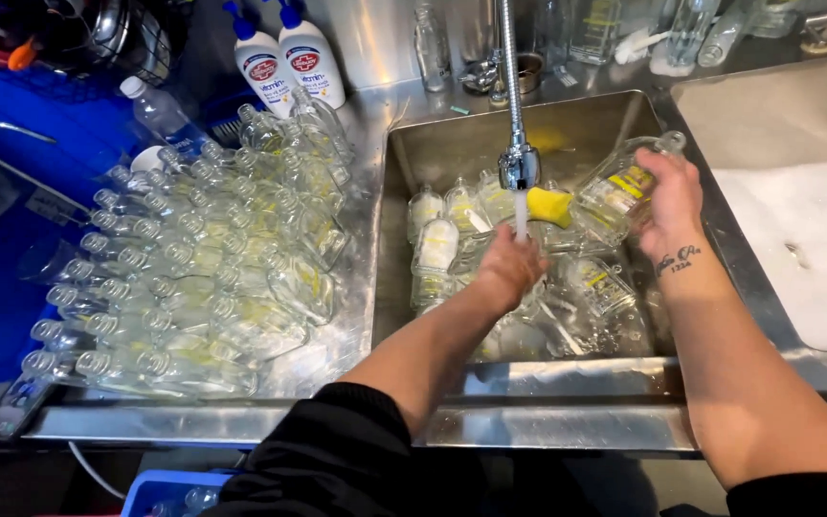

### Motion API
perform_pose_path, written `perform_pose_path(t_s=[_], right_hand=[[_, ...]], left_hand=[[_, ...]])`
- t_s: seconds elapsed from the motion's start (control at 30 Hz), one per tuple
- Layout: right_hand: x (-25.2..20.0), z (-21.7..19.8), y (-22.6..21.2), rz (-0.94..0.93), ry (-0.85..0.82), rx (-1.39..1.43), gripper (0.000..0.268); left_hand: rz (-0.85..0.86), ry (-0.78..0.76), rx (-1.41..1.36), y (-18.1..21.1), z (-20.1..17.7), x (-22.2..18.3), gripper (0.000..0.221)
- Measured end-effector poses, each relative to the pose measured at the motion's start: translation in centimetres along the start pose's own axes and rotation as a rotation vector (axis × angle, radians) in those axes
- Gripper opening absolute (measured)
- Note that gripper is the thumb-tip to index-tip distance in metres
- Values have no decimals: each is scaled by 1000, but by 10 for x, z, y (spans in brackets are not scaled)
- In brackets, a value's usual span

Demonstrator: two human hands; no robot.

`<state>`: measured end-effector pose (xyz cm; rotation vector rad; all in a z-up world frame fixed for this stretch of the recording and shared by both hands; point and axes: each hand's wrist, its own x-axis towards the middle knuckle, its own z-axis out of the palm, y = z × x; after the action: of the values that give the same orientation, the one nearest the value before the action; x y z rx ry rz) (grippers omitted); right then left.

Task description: Rinsing glass bottles under a running faucet in an industrial sink

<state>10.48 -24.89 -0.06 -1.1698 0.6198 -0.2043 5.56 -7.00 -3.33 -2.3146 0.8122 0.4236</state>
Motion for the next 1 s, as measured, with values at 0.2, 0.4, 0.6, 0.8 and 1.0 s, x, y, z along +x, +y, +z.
perform_pose_path(t_s=[0.2, 0.4, 0.6, 0.8, 1.0], right_hand=[[-26, 8, 21, -71, -524, -502, 77], [-59, 41, 56, -184, -712, -927, 70], [-37, 56, 93, -113, -665, -593, 54], [-48, 41, 58, 215, -401, -147, 76], [-58, 37, 50, 150, -647, -588, 97]], left_hand=[[-30, 11, 208, -18, 35, -21, 53], [-60, -108, 321, -41, 14, -86, 58], [-52, -126, 377, -46, -7, -130, 55], [-52, -109, 341, -45, -2, -113, 45], [-37, -123, 302, -44, -18, -104, 45]])
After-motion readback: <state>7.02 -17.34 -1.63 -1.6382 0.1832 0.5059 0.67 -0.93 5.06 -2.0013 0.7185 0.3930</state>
